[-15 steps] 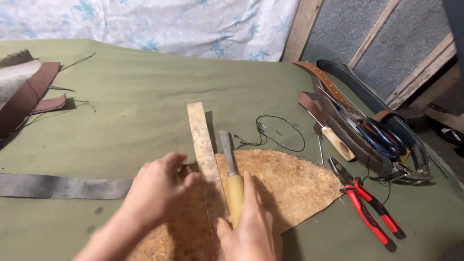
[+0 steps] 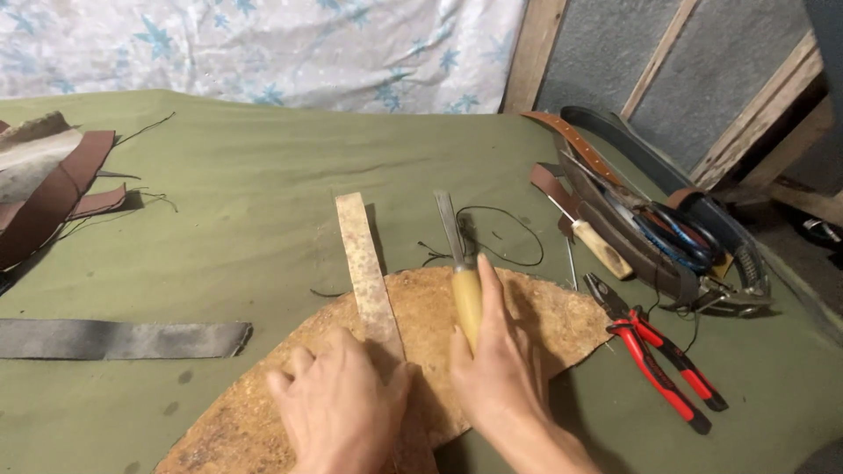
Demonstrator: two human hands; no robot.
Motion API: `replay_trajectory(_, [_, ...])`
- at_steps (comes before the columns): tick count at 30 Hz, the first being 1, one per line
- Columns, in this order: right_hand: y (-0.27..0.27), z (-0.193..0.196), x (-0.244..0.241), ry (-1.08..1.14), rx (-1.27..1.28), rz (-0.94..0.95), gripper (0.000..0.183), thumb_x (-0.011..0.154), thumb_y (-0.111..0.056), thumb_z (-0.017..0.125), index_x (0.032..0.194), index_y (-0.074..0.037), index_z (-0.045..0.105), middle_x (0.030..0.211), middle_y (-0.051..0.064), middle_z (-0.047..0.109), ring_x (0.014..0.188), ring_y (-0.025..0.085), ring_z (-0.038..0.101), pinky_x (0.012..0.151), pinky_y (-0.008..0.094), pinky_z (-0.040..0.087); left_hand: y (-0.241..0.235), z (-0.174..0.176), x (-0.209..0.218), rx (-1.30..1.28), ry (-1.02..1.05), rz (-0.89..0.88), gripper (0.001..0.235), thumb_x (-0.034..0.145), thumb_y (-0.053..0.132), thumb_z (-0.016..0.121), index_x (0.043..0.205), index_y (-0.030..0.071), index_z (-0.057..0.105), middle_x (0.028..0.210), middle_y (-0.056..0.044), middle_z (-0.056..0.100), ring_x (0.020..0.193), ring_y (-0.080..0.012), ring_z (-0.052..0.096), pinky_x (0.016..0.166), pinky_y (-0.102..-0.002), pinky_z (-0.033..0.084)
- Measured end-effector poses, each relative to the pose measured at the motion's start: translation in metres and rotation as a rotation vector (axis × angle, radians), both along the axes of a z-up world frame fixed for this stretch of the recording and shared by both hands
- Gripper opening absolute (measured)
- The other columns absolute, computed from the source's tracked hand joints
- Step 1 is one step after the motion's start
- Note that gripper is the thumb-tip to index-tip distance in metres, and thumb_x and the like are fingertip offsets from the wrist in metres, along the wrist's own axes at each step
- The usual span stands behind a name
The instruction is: The person uses a wooden-handled leather skiving knife to shave the edge of a long, thin strip of light-brown leather. They hold the strip steady with the left hand and draw the blade along its length repeatedly, then lift and inspect the thinned edge.
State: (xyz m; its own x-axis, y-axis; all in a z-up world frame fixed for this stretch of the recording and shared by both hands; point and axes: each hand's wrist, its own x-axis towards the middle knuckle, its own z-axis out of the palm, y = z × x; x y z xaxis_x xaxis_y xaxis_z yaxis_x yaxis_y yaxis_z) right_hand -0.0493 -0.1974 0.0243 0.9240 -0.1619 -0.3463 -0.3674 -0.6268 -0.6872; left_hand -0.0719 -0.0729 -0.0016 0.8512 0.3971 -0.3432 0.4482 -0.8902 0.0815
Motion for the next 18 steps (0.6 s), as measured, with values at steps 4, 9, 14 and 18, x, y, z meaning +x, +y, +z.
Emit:
replay_trajectory(4, [-0.004,-0.026,0.001,-0.039,-0.015,-0.064,0.089,0.094,-0.022,0.061,0.165,-0.043,0.011,0.150,0.001,0.045,0.120,0.023,0.057,0.100,0.048,0.052,0.003,0.008,0.003,-0.380,-0.062,0.250,0.039,0.090,0.050,0.074,0.108,0.017,0.061,0.107,-0.007,0.075,0.102,-0.0268,0.067,0.089,-0.044,0.053])
replay_trajectory(9, [-0.007,-0.037,0.001,-0.082,0.095,-0.062,0.085,0.093,-0.018,0.057,0.163,-0.041,0.014,0.163,-0.002,0.040,0.135,0.028,0.056,0.113,0.054,0.045,0.014,0.017,0.022,-0.771,-0.182,0.403,0.014,0.097,0.017,0.072,0.099,0.009,0.062,0.099,-0.009,0.075,0.085,-0.0191,0.070,0.075,-0.034,0.066])
replay_trajectory(14, [-0.016,-0.077,0.010,-0.278,-0.012,-0.040,0.086,0.085,-0.023,0.064,0.160,-0.039,0.023,0.153,0.004,0.053,0.119,0.040,0.060,0.102,0.051,0.044,0.048,-0.017,0.073,-1.129,-0.563,0.669,0.016,0.088,0.007,0.082,0.091,0.012,0.067,0.083,-0.009,0.072,0.068,-0.0189,0.059,0.057,-0.033,0.043])
replay_trajectory(18, [-0.012,-0.045,0.006,-0.074,0.026,-0.066,0.084,0.091,-0.026,0.056,0.162,-0.047,0.016,0.155,-0.003,0.050,0.128,0.028,0.053,0.108,0.048,0.042,0.059,0.019,0.093,-1.219,-0.631,0.658,0.016,0.096,0.009,0.077,0.086,0.009,0.065,0.075,-0.009,0.064,0.063,-0.0188,0.055,0.055,-0.033,0.046])
